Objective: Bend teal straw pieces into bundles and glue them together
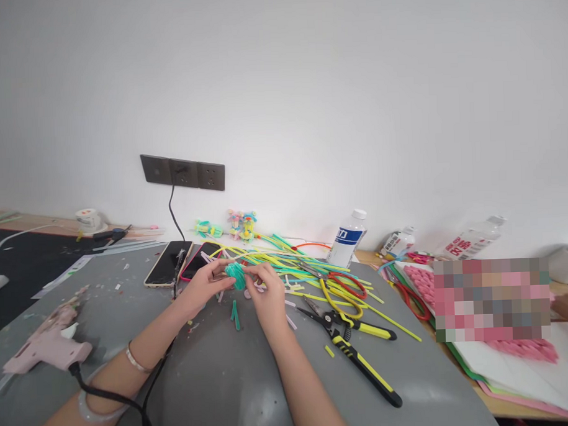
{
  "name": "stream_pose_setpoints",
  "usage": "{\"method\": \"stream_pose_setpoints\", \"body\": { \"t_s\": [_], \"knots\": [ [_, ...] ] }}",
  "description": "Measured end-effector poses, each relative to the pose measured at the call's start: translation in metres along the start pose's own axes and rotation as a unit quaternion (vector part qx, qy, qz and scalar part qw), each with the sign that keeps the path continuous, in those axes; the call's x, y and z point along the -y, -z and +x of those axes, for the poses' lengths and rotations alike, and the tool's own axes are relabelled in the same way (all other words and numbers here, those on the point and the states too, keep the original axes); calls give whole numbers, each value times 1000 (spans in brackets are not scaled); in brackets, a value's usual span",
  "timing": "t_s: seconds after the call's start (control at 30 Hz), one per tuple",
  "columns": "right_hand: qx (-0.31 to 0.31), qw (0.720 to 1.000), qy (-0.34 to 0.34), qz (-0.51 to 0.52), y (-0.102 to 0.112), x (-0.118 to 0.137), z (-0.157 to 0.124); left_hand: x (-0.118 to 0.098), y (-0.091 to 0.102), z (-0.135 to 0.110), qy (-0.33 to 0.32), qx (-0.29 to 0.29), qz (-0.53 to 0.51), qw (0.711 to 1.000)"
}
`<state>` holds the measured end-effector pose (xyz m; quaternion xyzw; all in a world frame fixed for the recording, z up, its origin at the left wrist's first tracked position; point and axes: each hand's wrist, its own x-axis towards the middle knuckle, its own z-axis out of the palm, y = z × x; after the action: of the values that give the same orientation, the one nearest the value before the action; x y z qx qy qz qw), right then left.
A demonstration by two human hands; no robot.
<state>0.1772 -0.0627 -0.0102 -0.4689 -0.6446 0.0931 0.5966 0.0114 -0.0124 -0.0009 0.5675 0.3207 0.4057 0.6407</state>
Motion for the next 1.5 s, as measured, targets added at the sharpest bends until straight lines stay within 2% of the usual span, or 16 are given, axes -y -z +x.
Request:
{"method": "stream_pose_setpoints", "body": {
  "t_s": [0.33,0.97,1.5],
  "knots": [
    [10,999,35,-24,0,3,1,-1,-1,-1,2,-8,-8,1000],
    [19,998,52,-19,0,8,1,-2,0,-1,-15,-9,-9,1000],
    [34,999,32,-19,9,10,4,-3,-2,-3,-45,57,-4,997]
  ]
}}
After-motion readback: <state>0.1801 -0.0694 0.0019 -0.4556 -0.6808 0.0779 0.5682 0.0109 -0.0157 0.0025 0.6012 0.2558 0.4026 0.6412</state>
